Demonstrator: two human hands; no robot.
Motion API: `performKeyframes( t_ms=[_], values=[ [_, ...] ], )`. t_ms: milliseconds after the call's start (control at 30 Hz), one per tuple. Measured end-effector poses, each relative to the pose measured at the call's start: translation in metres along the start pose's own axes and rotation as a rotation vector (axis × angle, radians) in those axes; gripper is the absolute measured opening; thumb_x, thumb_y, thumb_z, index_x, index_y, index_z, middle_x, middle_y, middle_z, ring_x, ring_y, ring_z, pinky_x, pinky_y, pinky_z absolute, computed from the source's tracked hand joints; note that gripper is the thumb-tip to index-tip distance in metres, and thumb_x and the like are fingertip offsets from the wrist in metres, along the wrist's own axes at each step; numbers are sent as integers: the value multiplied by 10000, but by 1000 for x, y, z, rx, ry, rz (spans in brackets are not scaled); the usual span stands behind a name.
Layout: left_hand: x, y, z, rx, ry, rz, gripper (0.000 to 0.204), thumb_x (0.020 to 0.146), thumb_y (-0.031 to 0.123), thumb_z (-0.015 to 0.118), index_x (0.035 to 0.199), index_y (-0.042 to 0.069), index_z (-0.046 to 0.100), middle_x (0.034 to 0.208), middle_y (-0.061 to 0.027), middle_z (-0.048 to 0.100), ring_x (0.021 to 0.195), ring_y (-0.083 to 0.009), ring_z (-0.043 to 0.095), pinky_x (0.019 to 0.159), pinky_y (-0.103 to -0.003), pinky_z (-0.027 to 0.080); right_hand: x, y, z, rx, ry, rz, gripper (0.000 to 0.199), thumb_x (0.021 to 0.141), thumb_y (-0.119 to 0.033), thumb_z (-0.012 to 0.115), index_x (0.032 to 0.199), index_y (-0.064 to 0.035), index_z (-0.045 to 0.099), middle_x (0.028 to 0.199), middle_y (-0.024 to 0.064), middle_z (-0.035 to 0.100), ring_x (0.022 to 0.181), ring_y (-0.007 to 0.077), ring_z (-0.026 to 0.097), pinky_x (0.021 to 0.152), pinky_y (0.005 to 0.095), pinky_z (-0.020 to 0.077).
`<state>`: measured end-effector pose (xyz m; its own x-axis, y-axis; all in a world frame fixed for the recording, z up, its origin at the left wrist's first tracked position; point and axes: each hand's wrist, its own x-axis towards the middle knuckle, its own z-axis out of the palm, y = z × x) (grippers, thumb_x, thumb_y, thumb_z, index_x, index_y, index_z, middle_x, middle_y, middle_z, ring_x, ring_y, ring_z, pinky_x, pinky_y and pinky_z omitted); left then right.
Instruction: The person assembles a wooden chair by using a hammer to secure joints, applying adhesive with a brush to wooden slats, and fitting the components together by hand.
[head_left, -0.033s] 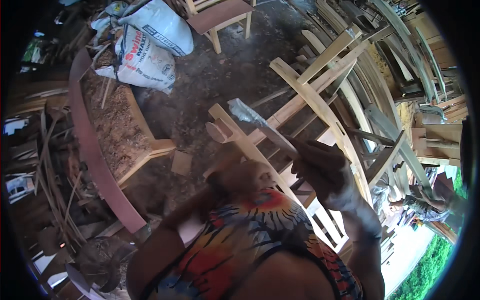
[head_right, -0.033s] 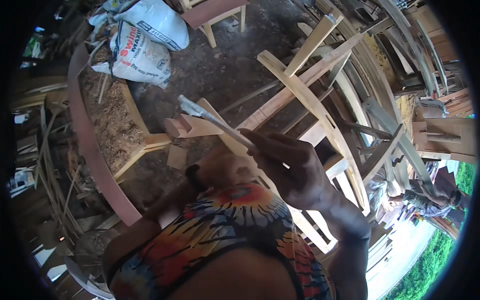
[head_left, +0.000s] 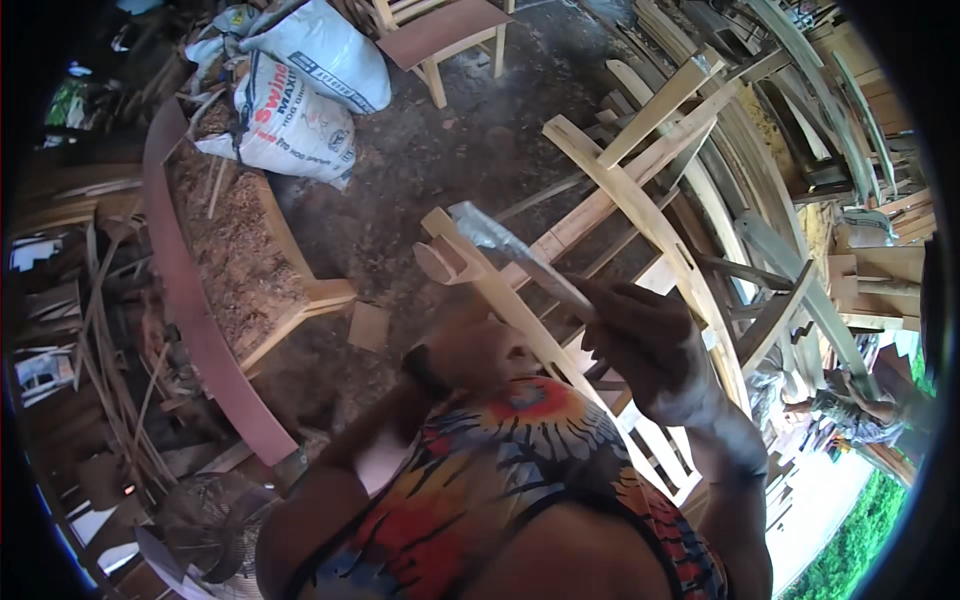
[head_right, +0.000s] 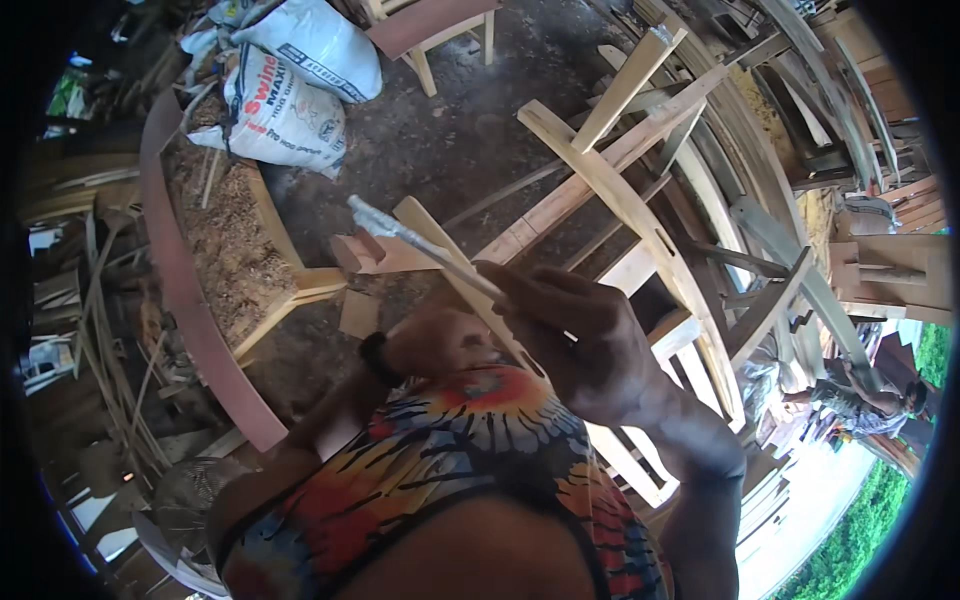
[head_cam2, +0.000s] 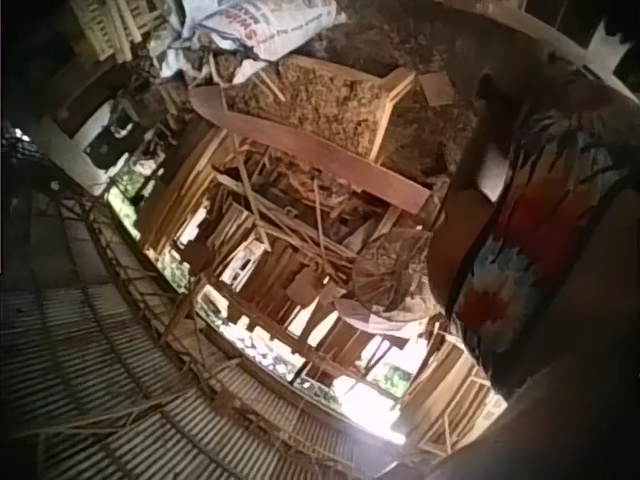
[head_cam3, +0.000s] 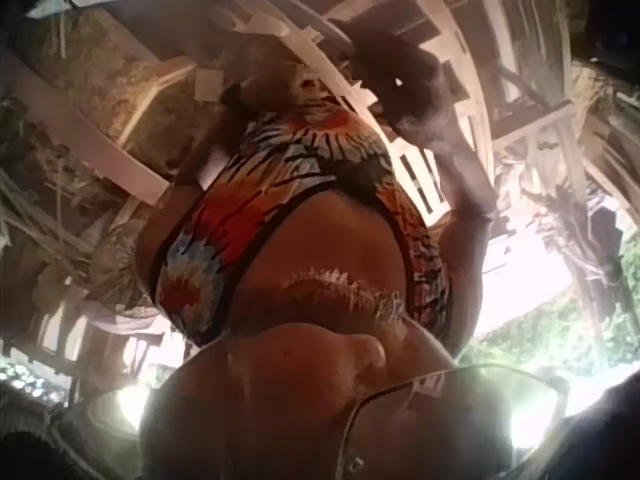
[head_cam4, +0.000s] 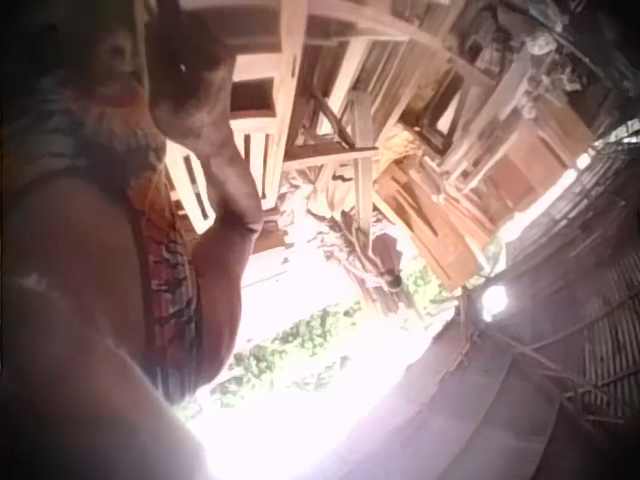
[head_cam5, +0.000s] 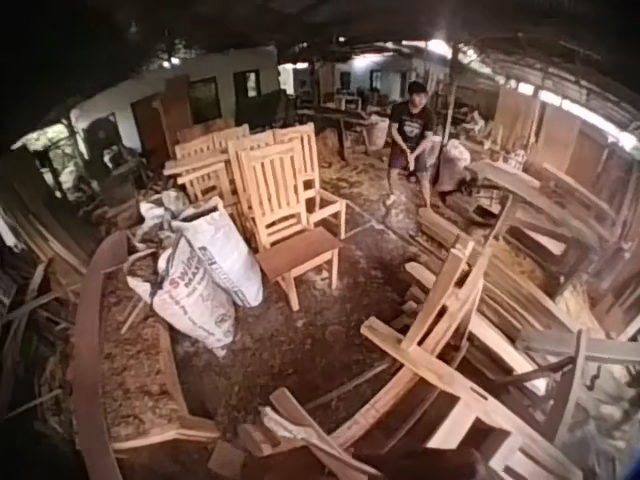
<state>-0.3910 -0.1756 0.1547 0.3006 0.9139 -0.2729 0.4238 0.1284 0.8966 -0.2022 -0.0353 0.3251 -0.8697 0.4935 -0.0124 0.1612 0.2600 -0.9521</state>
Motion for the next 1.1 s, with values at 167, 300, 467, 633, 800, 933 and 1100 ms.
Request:
performKeyframes(
  t_ms=[167,300,467,633,800,933,1100],
  values=[
    [-47,27,-50,118,146,-443,350,910,351,749,879,3,721,801,-178,699,807,-311,699,705,-426,511,-1,3,21,-151,30,-152,421,937,67,606,1358,48,610,978,201,686,780,269,705,655,370,548],
    [-52,36,-65,194,661,-207,299,914,254,759,1066,6,690,967,-189,727,914,-306,725,774,-421,551,1,-7,20,-184,38,-124,419,931,66,614,1349,45,617,971,202,682,779,286,708,660,379,551],
    [-44,40,-68,41,737,-71,310,909,193,763,1153,25,672,1050,-187,742,969,-314,733,837,-410,566,2,-8,19,-249,17,-119,426,921,58,627,1346,26,626,970,180,675,776,276,712,662,386,569],
    [-43,43,-73,60,667,-64,326,941,147,735,1182,-48,636,1090,-200,723,1018,-310,727,834,-408,565,0,-7,10,-368,60,-123,421,910,56,636,1323,-19,660,985,153,678,768,247,718,651,372,597],
    [-43,40,-78,90,642,-62,307,946,156,729,1172,-37,653,1079,-195,725,1009,-311,726,820,-403,553,7,-12,-12,-668,113,-207,380,870,30,678,1236,-58,727,928,99,643,801,226,669,685,360,589],
    [-47,35,-80,67,642,-97,296,951,168,725,1161,-33,670,1082,-195,720,1008,-315,719,830,-404,549,17,-19,-28,-851,100,-342,416,791,40,689,1176,-95,765,900,81,614,818,238,640,727,363,581],
    [-50,13,-82,135,619,-113,298,946,165,725,1160,-36,673,1082,-185,720,997,-320,718,812,-409,547,30,-30,-47,-933,147,-416,376,782,6,682,1137,-78,772,1032,130,629,878,275,640,764,387,543]
  ],
)
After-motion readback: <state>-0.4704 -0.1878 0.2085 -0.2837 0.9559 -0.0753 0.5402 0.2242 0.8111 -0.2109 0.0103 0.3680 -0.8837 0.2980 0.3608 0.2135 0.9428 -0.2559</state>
